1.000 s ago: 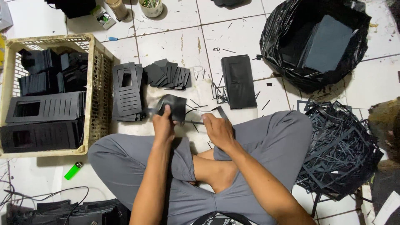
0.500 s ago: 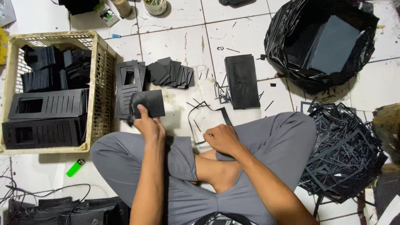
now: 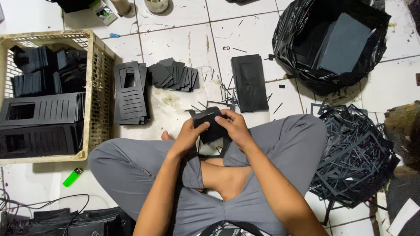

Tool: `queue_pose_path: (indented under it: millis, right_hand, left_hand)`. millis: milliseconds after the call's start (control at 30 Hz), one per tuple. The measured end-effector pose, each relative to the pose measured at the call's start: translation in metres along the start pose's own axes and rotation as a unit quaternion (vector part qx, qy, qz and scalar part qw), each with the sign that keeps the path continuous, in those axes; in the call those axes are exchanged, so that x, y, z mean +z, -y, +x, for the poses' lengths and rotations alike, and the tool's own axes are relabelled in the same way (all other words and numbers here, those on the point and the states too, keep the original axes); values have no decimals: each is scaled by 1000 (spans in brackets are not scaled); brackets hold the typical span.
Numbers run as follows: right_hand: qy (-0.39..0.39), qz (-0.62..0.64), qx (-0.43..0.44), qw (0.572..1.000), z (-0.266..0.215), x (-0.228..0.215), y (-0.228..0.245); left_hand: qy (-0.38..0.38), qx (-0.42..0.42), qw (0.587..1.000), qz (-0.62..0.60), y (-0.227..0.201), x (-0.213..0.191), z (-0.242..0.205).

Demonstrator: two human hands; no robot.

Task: Stripping the inner waste material from pre-cut black leather components by hand.

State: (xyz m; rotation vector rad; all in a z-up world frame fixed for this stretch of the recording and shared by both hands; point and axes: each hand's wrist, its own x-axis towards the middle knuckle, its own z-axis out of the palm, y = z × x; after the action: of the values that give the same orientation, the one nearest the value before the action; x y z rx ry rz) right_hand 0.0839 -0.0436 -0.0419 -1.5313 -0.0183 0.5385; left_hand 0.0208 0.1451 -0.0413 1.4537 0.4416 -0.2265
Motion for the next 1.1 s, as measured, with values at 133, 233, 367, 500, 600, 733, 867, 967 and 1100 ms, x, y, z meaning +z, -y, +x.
queue_pose_path:
  millis: [133, 233, 367, 500, 600, 733, 867, 967, 1100]
  right_hand:
    - [-21, -1, 11, 1000, -4, 4, 6]
    - [-15, 14, 20, 1000, -9, 10, 21]
    - [3, 14, 20, 1000, -11, 15, 25]
    - [7, -10, 12, 1000, -13, 15, 23]
    - [-13, -54, 7, 998, -17, 25, 32]
    - [-34, -85, 2, 996, -11, 21, 19]
    - [-70, -131, -11, 989, -4, 24, 21]
    - [-95, -165, -22, 981, -1, 23, 14]
    - [-104, -202, -51, 972, -3, 22, 16]
  left_hand:
    - [-28, -18, 997, -66, -6, -2, 2]
    - [-79, 2, 990, -117, -13, -2, 0]
    - [-98, 20, 994, -45, -18, 3, 0]
    - [-96, 21, 995, 19, -20, 8, -1]
    - [-117, 32, 993, 2, -22, 12, -2]
    - [-132, 50, 990, -30, -23, 23, -12]
    - [-136, 129, 982, -8, -16, 26, -12]
    - [-139, 139, 980, -8, -12, 27, -9]
    - [-135, 129, 982, -23, -9, 29, -7]
